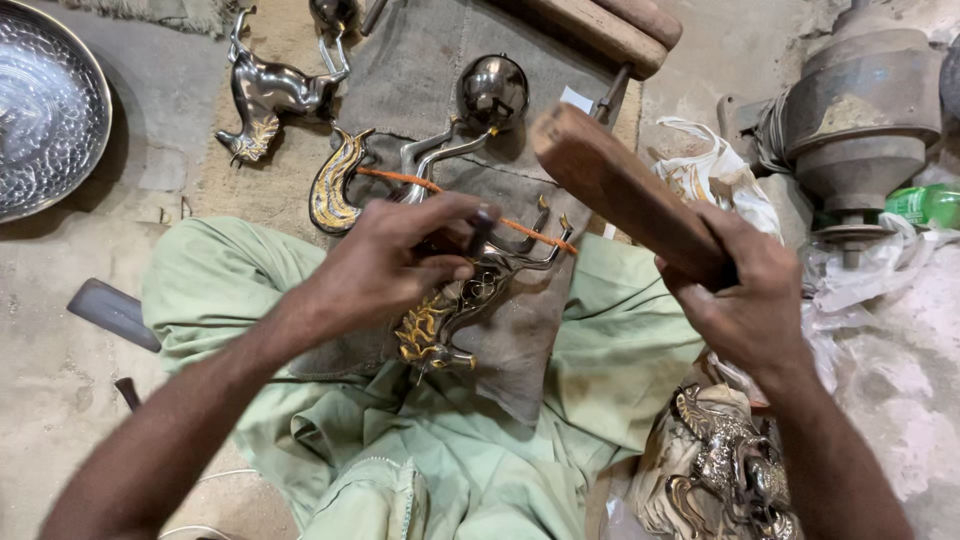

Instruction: The person sits on the floor with a brass horse figurine resting on a sandbag on their lap. They hold a punch against the figurine and strike it with a wooden mallet, repositioning the punch repeatedly to shape the metal surface.

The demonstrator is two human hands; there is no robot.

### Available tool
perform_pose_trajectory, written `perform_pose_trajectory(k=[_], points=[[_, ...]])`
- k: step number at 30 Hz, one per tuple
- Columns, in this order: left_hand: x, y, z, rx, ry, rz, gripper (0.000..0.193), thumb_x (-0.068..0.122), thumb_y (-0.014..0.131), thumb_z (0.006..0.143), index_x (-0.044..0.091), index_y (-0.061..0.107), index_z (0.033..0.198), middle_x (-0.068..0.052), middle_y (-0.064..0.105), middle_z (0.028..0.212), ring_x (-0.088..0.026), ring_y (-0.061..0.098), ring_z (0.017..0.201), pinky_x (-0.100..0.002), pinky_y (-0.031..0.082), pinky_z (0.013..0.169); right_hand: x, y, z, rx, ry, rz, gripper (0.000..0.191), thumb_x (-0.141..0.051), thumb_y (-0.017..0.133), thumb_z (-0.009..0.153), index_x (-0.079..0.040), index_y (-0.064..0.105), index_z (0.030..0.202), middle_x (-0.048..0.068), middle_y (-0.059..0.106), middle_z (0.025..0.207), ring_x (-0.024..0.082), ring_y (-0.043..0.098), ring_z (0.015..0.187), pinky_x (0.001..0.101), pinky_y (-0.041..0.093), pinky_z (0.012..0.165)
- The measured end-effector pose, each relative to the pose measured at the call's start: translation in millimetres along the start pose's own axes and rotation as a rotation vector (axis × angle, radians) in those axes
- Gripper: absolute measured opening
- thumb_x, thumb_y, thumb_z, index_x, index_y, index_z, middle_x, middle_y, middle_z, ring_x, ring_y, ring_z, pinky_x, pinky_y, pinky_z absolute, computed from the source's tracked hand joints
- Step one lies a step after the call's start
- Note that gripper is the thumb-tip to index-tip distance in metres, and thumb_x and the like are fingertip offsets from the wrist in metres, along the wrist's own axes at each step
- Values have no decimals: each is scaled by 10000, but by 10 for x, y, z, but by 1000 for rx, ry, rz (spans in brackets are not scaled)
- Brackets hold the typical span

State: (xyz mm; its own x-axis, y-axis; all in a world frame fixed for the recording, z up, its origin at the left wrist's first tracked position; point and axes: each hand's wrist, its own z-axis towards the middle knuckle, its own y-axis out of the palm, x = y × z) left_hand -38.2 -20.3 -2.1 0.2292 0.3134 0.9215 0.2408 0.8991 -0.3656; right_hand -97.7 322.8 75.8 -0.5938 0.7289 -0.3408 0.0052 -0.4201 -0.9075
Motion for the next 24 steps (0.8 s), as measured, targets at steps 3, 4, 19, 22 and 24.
perform_pose_trajectory(k=[3,4,19,22,24], points=[[99,-51,173,-140,221,58,579,-6,714,879,160,579,1417,-74,774,1135,-202,774,896,-340,656,810,110,198,-209,70,8,19,549,-110,847,873,-92,607,1366,159,737,1122,251,751,964,371,600,848],[133,-82,210,-192,225,90,590,-14,711,860,157,582,1410,-79,776,1096,-210,772,886,-364,639,765,139,256,-273,87,8,39,543,-98,838,874,-88,604,1364,160,735,1127,247,753,963,367,601,843],[320,-180,387,-326,464,132,588,-5,695,795,140,581,1354,-110,714,1321,-369,739,994,-473,591,744,580,528,-560,272,-267,-151,455,88,701,824,-22,577,1248,172,720,1116,331,714,1008,385,555,855],[364,-154,305,-381,207,259,637,8,697,826,198,580,1423,-111,753,1176,-357,743,930,-489,574,747,582,488,-489,337,-83,210,345,44,743,947,-78,607,1240,141,683,1056,284,678,913,350,569,861],[376,-140,240,-488,-60,357,707,-11,658,867,282,550,1501,-93,778,1126,-317,761,908,-476,575,793,559,400,-410,233,-181,-5,402,33,772,905,-48,579,1248,167,689,1116,340,676,966,411,553,878]])
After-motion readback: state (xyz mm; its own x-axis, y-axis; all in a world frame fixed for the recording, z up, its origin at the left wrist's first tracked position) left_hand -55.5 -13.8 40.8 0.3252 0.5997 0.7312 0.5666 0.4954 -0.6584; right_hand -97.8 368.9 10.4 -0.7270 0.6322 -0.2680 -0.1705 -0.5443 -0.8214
